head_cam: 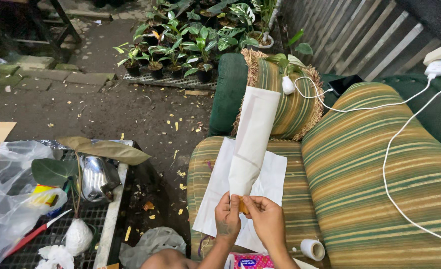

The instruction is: The person wraps a small plant cutting with a leaf in white tissue paper, folds the paper around it, and secures the bundle with orange tape. The wrapped cutting is then placed into a white paper bag.

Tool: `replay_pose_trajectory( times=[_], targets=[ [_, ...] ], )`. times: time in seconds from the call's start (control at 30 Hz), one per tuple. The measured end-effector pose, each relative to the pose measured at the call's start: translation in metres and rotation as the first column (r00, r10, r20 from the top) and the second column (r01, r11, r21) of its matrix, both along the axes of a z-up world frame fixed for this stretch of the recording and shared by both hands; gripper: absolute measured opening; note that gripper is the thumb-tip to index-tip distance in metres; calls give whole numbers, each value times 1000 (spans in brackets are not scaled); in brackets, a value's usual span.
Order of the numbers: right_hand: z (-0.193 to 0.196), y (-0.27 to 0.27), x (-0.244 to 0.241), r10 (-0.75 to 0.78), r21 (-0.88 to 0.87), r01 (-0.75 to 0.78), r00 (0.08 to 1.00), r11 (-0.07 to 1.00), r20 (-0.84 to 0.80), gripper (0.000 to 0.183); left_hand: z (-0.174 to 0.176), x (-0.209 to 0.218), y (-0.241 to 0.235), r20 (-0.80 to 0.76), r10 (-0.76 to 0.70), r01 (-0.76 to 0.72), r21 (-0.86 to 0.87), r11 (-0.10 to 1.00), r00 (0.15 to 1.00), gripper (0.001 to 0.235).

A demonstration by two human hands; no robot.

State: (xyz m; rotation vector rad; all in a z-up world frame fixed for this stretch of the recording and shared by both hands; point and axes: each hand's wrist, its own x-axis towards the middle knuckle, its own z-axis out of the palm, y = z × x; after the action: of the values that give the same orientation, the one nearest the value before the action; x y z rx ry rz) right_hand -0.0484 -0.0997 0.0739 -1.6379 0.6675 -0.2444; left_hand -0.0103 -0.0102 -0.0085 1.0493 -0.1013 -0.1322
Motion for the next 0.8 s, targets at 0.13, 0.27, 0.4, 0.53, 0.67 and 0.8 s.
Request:
replay_pose_trajectory(
  times=[0.13,0.27,0.4,0.53,0.67,0.8],
  targets=[
    [-3,6,-1,-77,32,75,996,997,39,32,1,0,0,6,3,-3,1,1000,1000,41],
    [-7,15,-1,-147,37,144,986,989,82,43,2,-1,1,32,4,-3,-8,1000,999,40],
    [-6,17,0,-182,41,178,977,983,109,60,5,-2,2,-31,-4,3,-20,1000,1000,42],
    [-3,17,-1,-197,19,196,978,980,76,63,10,-2,3,-42,-24,22,-40,999,999,42],
    [-5,17,-3,-191,-61,199,975,978,116,62,12,-3,3,-21,-20,19,-4,1000,1000,44],
    [-18,21,-6,-223,-289,241,970,927,93,58,11,-5,4,-52,-26,27,13,1000,998,48]
  ],
)
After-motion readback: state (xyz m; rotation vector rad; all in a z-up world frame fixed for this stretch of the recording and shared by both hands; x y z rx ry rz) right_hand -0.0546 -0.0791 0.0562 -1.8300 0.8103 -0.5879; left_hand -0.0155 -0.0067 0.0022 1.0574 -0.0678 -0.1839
